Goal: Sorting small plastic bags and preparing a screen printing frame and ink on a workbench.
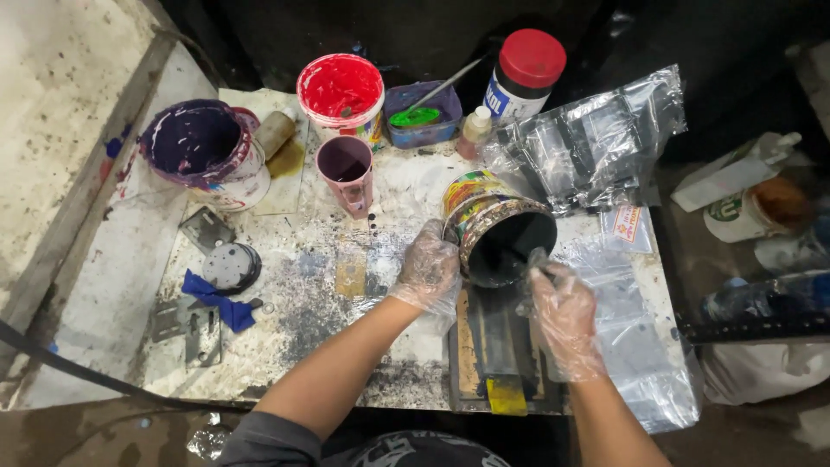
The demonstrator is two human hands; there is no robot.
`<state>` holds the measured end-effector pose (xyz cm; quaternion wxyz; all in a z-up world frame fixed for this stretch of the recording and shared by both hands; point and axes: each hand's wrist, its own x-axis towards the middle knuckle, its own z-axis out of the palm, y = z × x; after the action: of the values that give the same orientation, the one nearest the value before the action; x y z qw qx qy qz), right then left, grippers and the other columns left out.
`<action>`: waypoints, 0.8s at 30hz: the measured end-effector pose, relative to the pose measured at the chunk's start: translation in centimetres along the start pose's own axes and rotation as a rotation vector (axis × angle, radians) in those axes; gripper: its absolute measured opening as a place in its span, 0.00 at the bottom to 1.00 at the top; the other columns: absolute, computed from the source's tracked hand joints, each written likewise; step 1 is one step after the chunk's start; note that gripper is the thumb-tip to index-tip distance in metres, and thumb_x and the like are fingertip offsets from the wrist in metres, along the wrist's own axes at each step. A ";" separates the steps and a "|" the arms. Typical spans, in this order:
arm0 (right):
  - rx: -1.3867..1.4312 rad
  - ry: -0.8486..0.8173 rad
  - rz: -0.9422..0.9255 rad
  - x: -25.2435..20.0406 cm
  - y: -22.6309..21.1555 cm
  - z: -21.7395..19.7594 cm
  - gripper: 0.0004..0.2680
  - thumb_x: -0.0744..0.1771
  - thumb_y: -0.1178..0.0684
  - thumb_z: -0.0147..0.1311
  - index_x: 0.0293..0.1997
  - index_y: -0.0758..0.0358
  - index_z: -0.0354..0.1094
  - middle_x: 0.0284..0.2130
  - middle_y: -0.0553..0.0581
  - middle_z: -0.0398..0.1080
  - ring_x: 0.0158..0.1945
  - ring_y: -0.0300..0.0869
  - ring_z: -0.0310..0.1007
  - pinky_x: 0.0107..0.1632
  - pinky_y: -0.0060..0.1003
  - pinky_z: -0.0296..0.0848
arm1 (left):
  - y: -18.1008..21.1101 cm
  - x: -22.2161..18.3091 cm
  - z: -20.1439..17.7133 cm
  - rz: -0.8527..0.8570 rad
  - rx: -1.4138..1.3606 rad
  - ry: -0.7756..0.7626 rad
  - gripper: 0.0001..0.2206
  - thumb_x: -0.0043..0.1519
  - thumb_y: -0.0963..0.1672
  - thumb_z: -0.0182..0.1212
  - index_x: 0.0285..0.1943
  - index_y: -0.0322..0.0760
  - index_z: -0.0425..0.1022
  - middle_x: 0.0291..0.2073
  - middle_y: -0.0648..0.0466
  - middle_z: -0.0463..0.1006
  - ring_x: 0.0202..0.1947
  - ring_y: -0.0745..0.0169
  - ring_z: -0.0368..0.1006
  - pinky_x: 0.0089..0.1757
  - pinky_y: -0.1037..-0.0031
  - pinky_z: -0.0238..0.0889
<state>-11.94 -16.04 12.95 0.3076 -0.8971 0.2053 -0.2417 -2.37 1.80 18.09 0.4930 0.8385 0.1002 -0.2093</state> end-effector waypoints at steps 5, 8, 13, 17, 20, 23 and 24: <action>0.136 0.036 -0.038 0.8 3.5 0.4 0.08 0.67 0.54 0.64 0.44 0.70 0.75 0.32 0.71 0.76 0.39 0.62 0.78 0.42 0.52 0.76 | -1.4 1.5 0.8 0.001 0.012 0.020 0.14 0.63 0.50 0.48 0.53 0.52 0.76 0.49 0.46 0.81 0.59 0.39 0.73 0.55 0.51 0.67; 0.241 -0.026 0.021 0.2 1.7 0.3 0.08 0.66 0.54 0.65 0.43 0.68 0.74 0.30 0.69 0.76 0.38 0.60 0.79 0.40 0.49 0.76 | -0.8 0.8 1.0 0.003 0.052 0.024 0.14 0.63 0.49 0.48 0.55 0.52 0.75 0.47 0.47 0.81 0.58 0.42 0.73 0.56 0.52 0.68; 0.397 -0.101 0.395 1.1 -6.0 -5.6 0.08 0.66 0.53 0.57 0.45 0.65 0.74 0.24 0.64 0.73 0.26 0.47 0.75 0.29 0.44 0.74 | -0.3 1.7 0.2 0.095 -0.044 -0.021 0.13 0.62 0.45 0.47 0.52 0.39 0.74 0.47 0.37 0.79 0.57 0.32 0.72 0.56 0.47 0.66; 0.429 -0.016 0.404 2.9 -3.4 -6.4 0.07 0.66 0.57 0.57 0.46 0.67 0.72 0.27 0.64 0.71 0.29 0.45 0.74 0.28 0.39 0.72 | -0.8 4.3 -0.4 0.091 -0.052 -0.039 0.12 0.62 0.44 0.47 0.50 0.39 0.73 0.45 0.39 0.78 0.54 0.36 0.70 0.53 0.50 0.66; 0.331 -0.036 0.416 3.5 -3.2 -5.6 0.07 0.65 0.53 0.60 0.44 0.62 0.74 0.27 0.61 0.74 0.30 0.43 0.76 0.29 0.39 0.74 | -0.9 6.1 -0.5 0.094 -0.057 -0.053 0.11 0.62 0.43 0.47 0.49 0.39 0.72 0.43 0.40 0.77 0.52 0.39 0.69 0.51 0.53 0.65; 0.221 -0.043 0.394 3.5 -0.2 -4.2 0.09 0.64 0.53 0.61 0.46 0.64 0.75 0.28 0.65 0.75 0.31 0.48 0.77 0.31 0.43 0.75 | -1.6 7.0 -0.4 0.101 -0.058 -0.066 0.10 0.62 0.42 0.47 0.48 0.39 0.72 0.42 0.42 0.76 0.49 0.41 0.69 0.49 0.55 0.65; 0.220 -0.046 0.395 3.1 -1.4 -4.8 0.09 0.64 0.53 0.61 0.46 0.64 0.75 0.28 0.65 0.75 0.31 0.48 0.77 0.31 0.43 0.75 | -1.9 7.0 -0.2 0.098 -0.059 -0.066 0.10 0.62 0.42 0.47 0.48 0.39 0.72 0.42 0.42 0.76 0.49 0.41 0.69 0.49 0.55 0.65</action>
<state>-11.78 -18.80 18.13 0.4494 -0.8059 0.3423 -0.1771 3.24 2.58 13.51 0.5302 0.8201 0.0489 -0.2095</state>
